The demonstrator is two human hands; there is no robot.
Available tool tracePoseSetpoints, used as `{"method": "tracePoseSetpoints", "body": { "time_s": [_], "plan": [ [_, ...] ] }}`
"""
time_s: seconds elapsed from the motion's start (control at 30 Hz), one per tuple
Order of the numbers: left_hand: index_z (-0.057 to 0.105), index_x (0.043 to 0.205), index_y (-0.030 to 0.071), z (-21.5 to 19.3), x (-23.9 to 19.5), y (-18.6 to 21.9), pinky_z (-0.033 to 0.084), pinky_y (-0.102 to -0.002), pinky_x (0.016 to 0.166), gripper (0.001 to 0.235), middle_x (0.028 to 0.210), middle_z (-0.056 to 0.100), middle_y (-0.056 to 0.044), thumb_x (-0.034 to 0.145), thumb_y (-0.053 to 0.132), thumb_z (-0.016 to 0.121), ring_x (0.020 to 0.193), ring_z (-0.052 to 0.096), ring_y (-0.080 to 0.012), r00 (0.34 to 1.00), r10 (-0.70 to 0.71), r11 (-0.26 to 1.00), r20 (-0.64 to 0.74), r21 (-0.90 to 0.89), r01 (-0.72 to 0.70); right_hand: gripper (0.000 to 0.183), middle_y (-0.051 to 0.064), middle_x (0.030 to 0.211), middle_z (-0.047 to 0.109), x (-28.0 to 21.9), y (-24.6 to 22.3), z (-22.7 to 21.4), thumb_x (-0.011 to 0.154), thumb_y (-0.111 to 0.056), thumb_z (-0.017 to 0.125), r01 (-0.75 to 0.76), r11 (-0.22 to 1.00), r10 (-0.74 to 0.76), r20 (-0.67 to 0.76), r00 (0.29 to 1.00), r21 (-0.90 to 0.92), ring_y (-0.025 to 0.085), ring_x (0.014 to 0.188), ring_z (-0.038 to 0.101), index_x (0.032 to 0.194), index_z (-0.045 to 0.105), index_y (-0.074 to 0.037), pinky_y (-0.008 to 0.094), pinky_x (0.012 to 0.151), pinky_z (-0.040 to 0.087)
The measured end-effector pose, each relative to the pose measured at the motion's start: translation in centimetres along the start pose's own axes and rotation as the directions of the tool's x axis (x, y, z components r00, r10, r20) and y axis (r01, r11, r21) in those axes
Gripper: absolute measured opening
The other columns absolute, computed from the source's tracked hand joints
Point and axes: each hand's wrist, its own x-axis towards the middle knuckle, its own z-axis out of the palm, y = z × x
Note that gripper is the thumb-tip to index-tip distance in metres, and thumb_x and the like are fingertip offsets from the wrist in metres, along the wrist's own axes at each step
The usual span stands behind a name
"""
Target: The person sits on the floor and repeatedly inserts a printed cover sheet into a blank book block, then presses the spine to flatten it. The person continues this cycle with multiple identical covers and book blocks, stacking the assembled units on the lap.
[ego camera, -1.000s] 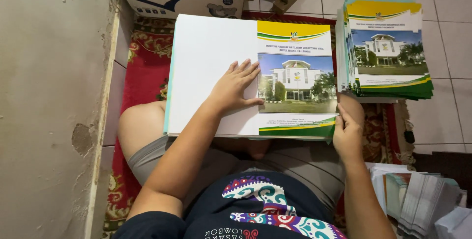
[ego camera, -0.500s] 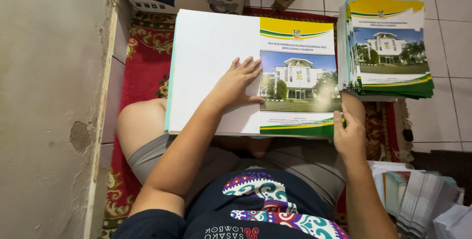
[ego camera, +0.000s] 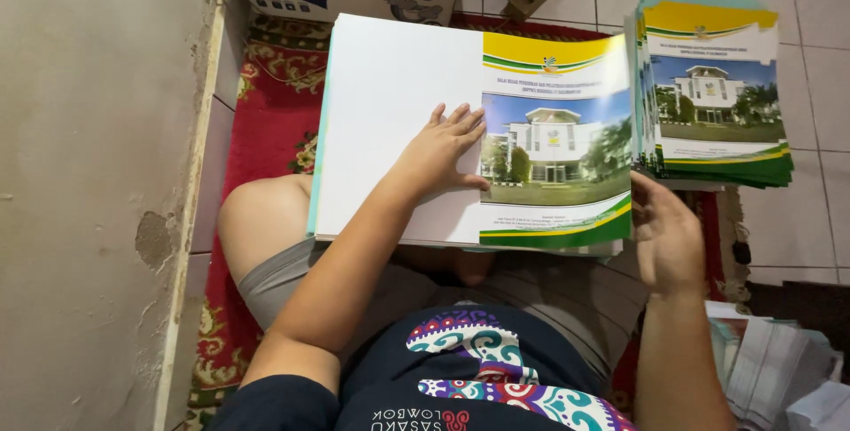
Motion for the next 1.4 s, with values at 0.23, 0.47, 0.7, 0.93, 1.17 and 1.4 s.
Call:
{"method": "tracePoseSetpoints", "body": {
  "time_s": [0.23,0.47,0.7,0.93,1.17,1.4],
  "plan": [
    [0.058,0.147,0.010,0.8,-0.2,0.3,0.024,-0.058,0.124,0.071,0.155,0.054,-0.011,0.096,0.060,0.061,0.149,0.042,-0.0309,0.999,-0.009,1.000,-0.049,-0.008,0.008,0.058,0.013,0.149,0.048,0.0,-2.1,9.3,0.109,-0.047,0.031,0.312,0.747,-0.416,0.045,0.908,0.587,0.026,0.144,0.041,0.141,0.053,-0.004,0.045,0.116,0.032],
    [0.062,0.144,0.011,2.0,-0.1,0.3,0.032,-0.058,0.121,0.050,0.153,0.056,-0.009,0.097,0.030,0.063,0.147,0.045,-0.0313,0.993,-0.032,0.999,-0.109,0.014,0.034,0.022,0.006,0.128,0.049,3.0,-2.4,13.1,0.104,-0.012,0.042,0.405,0.717,-0.238,-0.347,0.907,0.568,0.016,0.123,0.046,0.118,0.058,-0.008,0.027,0.099,0.036],
    [0.065,0.141,0.013,3.1,0.2,0.2,0.033,-0.056,0.119,0.047,0.152,0.056,-0.008,0.095,0.026,0.064,0.146,0.047,-0.0301,0.984,-0.027,0.999,-0.175,0.040,0.034,0.032,0.008,0.140,0.047,2.7,-0.8,14.3,0.107,-0.021,0.038,0.403,0.864,-0.382,-0.129,0.915,0.303,0.022,0.134,0.041,0.131,0.054,-0.009,0.034,0.109,0.029],
    [0.064,0.140,0.011,5.3,0.1,-1.9,0.030,-0.059,0.121,0.049,0.154,0.054,-0.011,0.092,0.017,0.062,0.146,0.047,-0.0334,0.978,-0.044,0.990,-0.203,-0.140,0.015,0.049,0.011,0.157,0.045,3.3,1.6,16.1,0.112,-0.035,0.031,0.482,0.869,-0.452,0.218,0.865,-0.112,0.031,0.149,0.033,0.150,0.048,-0.010,0.044,0.125,0.019],
    [0.062,0.130,0.001,-6.1,-8.6,0.8,0.024,-0.057,0.125,0.049,0.149,0.052,-0.028,0.095,0.029,0.042,0.144,0.043,-0.0460,0.872,-0.423,0.375,-0.246,-0.924,-0.079,0.065,0.005,0.157,0.044,4.5,3.2,16.9,0.101,-0.056,0.048,0.664,0.673,-0.542,0.393,0.743,-0.327,0.027,0.151,0.035,0.156,0.046,-0.022,0.045,0.127,0.019],
    [0.006,0.166,0.009,-12.2,-10.8,-2.8,0.002,-0.064,0.125,0.084,0.170,0.004,-0.029,0.107,0.065,0.028,0.155,0.002,-0.0465,0.702,-0.711,0.071,0.039,-0.989,0.128,0.061,0.007,0.158,0.042,4.0,2.0,17.2,0.101,-0.051,0.051,0.658,0.644,-0.524,0.401,0.751,-0.390,0.028,0.152,0.033,0.156,0.047,-0.024,0.045,0.126,0.018]
  ]
}}
